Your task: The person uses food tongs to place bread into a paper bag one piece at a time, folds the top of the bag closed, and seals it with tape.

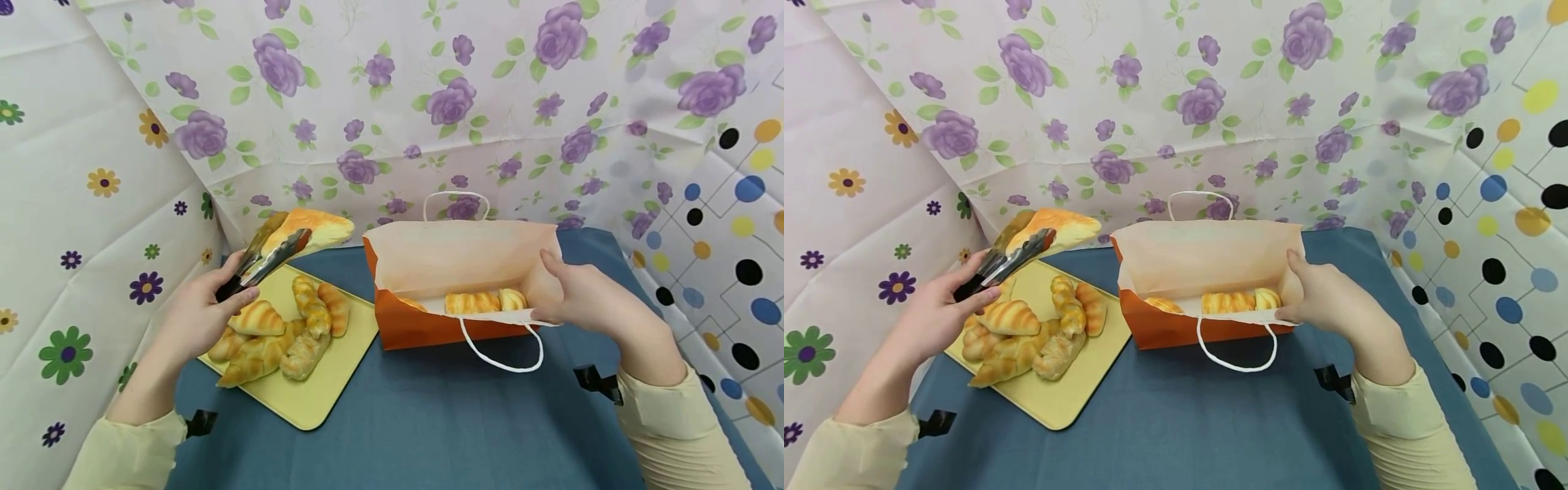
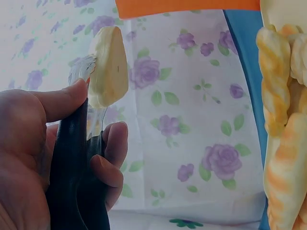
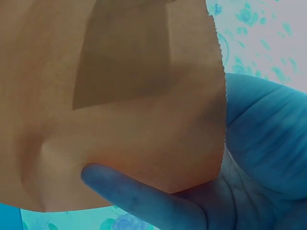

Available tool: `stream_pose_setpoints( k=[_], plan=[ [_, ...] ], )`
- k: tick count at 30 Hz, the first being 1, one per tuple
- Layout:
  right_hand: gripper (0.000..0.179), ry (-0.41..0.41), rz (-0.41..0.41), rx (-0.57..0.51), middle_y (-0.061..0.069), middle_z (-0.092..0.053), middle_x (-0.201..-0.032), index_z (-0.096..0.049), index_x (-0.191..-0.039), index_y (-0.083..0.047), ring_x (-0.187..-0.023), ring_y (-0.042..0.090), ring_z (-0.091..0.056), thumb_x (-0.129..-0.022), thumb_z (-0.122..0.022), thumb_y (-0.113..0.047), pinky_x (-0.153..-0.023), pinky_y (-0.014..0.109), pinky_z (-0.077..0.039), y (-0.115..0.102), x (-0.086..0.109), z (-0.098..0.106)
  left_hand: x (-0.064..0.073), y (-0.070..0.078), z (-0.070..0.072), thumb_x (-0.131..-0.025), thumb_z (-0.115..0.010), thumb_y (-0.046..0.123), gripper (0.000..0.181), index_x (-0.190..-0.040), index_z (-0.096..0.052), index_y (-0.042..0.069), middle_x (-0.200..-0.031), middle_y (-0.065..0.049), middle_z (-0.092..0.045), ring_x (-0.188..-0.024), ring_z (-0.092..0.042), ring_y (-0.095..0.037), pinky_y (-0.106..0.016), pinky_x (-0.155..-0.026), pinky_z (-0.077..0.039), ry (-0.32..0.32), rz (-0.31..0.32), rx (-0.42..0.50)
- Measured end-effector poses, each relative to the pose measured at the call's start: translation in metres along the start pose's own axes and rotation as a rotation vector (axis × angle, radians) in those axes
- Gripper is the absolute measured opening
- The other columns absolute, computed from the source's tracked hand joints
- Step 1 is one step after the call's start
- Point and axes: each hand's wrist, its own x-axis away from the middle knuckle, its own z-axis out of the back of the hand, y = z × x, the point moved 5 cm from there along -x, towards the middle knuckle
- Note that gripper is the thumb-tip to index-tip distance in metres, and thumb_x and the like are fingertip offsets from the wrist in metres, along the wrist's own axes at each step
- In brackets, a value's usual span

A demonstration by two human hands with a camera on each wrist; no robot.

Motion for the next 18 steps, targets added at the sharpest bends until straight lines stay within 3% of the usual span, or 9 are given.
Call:
stream_pose_setpoints(
  k=[8,11,14,15,18],
  plan=[
    [0.116,-0.003,-0.01,-0.005,0.0,-0.062,-0.065,-0.009,-0.168,0.007,-0.061,0.016,-0.06,-0.093,-0.085,-0.039,-0.085,0.058,-0.057,0.001,-0.001,0.001,0.006,0.019,-0.003,-0.109,-0.067,0.033,0.074,-0.167,-0.031,0.006,-0.169,-0.023,-0.034,-0.149,-0.037,-0.053,-0.071,-0.112,-0.034,0.042,-0.094,0.013],
    [0.116,-0.004,-0.012,-0.008,0.0,-0.062,-0.065,-0.009,-0.169,0.006,-0.06,0.016,-0.059,-0.093,-0.085,-0.039,-0.083,0.056,-0.057,0.002,-0.001,0.001,0.009,0.03,-0.004,-0.107,-0.07,0.029,0.073,-0.166,-0.035,0.006,-0.158,-0.024,-0.05,-0.131,-0.057,-0.046,-0.049,-0.1,-0.048,0.083,-0.142,-0.009],
    [0.117,-0.006,-0.011,-0.008,0.0,-0.062,-0.065,-0.009,-0.169,0.006,-0.06,0.017,-0.059,-0.093,-0.085,-0.04,-0.081,0.054,-0.056,0.002,-0.001,0.001,0.013,0.042,-0.006,-0.106,-0.072,0.027,0.071,-0.166,-0.038,0.008,-0.138,-0.02,-0.066,-0.103,-0.062,-0.032,-0.034,-0.079,-0.042,0.108,-0.179,-0.028],
    [0.117,-0.007,-0.011,-0.011,0.0,-0.062,-0.065,-0.008,-0.169,0.005,-0.059,0.017,-0.058,-0.093,-0.085,-0.04,-0.079,0.053,-0.056,0.003,-0.001,0.001,0.014,0.046,-0.007,-0.106,-0.072,0.027,0.071,-0.166,-0.038,0.009,-0.134,-0.019,-0.068,-0.1,-0.061,-0.03,-0.033,-0.076,-0.04,0.107,-0.188,-0.029],
    [0.117,-0.006,-0.005,-0.012,0.0,-0.061,-0.065,-0.008,-0.169,0.005,-0.059,0.017,-0.058,-0.093,-0.085,-0.039,-0.077,0.05,-0.056,0.003,-0.002,0.0,0.016,0.057,-0.012,-0.107,-0.07,0.029,0.072,-0.167,-0.036,0.012,-0.144,-0.018,-0.064,-0.111,-0.063,-0.033,-0.042,-0.085,-0.048,0.081,-0.206,-0.028]
  ],
)
